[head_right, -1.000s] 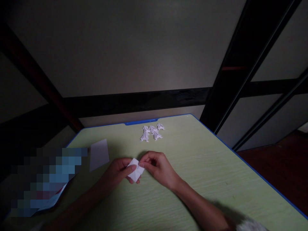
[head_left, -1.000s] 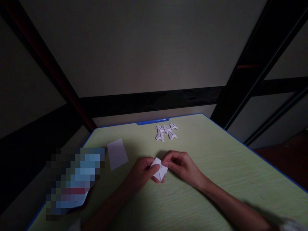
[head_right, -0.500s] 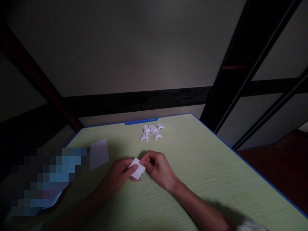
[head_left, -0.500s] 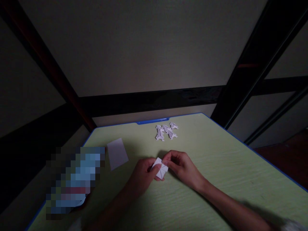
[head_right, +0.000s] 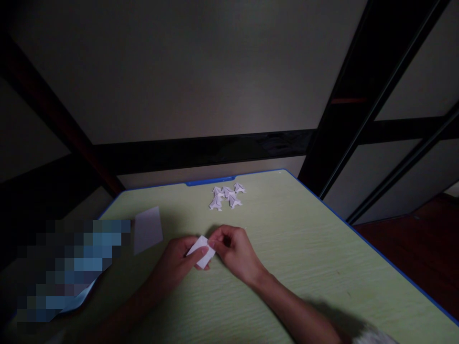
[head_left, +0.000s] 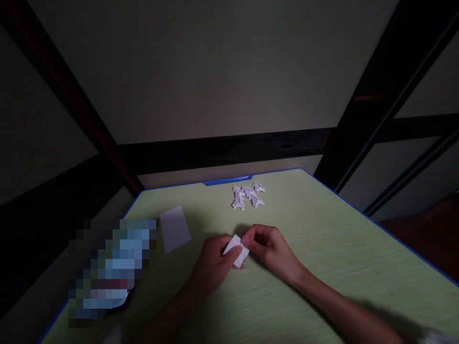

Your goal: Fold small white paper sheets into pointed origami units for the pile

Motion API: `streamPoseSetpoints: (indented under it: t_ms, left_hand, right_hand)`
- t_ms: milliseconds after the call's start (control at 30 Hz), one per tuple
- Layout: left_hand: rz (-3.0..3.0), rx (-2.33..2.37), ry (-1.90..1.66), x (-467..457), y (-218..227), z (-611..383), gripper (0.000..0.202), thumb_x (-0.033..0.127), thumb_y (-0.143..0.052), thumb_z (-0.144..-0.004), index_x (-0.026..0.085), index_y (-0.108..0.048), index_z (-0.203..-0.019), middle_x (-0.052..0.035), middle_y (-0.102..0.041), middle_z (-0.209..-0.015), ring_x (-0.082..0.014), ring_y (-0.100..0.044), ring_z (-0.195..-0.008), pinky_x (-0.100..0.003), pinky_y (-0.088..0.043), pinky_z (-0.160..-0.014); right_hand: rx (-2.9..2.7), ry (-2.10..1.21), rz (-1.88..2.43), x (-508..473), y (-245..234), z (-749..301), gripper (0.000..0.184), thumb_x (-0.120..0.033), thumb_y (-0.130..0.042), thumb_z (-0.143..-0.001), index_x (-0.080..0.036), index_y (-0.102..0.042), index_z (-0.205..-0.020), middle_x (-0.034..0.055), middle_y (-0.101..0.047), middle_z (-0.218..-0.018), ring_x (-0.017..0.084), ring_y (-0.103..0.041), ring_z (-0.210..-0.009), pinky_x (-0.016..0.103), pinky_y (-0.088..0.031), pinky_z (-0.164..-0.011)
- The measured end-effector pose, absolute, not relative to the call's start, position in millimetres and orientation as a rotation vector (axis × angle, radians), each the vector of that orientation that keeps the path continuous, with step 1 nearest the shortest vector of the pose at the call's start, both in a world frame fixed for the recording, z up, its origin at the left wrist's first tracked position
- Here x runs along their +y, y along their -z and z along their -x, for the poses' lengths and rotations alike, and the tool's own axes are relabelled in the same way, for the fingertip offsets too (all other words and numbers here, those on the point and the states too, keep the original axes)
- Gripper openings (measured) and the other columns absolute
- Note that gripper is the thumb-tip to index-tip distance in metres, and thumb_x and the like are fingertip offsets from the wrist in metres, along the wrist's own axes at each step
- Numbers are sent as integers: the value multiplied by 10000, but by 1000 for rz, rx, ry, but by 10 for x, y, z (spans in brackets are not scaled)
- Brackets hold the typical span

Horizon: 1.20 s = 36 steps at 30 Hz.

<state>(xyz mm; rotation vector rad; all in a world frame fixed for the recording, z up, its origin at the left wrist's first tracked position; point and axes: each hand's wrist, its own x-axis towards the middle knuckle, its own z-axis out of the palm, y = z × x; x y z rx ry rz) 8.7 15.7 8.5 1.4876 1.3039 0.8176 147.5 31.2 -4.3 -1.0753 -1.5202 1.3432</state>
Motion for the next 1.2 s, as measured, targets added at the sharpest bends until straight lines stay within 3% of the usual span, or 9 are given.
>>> streamPoseSetpoints:
  t_ms: [233,367,567,800,1200]
  left_hand:
    - [-1537,1259,-839,154,-80,-62,216,261,-461,-685,109,-544,-554,-20,-576,-489,-128,-528,-474,-213,-386,-477]
    - [-1539,1215,-814,141,-46,-47,203,266,-467,-691,113,-530,-574,-9,-563,-491,-120,-521,-474,-208,-383,-471]
    - [-1540,1127,-816,134,-23,-19,192,281,-509,-670,121,-509,-563,12,-531,-475,-103,-498,-459,-197,-375,-449]
    - [-1358,1184,-1001,182,-29,-75,178,288,-508,-679,114,-521,-647,11,-552,-497,-101,-528,-429,-193,-395,-409]
    - [-1261,1200,-941,204,-36,-72,180,234,-547,-637,87,-572,-737,-11,-599,-566,-122,-583,-496,-208,-451,-468]
  right_hand:
    - [-1573,-1414,989,321,-2,-1490,133,-224,-574,-659,-137,-473,-646,-32,-447,-570,71,-396,-523,201,-301,-483]
    - [-1618,-1489,959,299,20,-1494,220,-302,-563,-685,-141,-450,-587,-45,-421,-521,63,-356,-487,200,-265,-461]
    - [-1420,-1684,833,304,35,-1487,306,-386,-644,-587,-125,-489,-541,-31,-499,-497,62,-421,-450,210,-311,-466]
    - [-1301,-1439,868,268,-2,-1419,276,-279,-709,-521,-146,-490,-625,-47,-499,-516,68,-462,-474,202,-359,-472]
    - [-1378,-1267,953,297,58,-1436,175,-234,-620,-629,-155,-472,-677,-43,-475,-541,70,-441,-490,202,-351,-473]
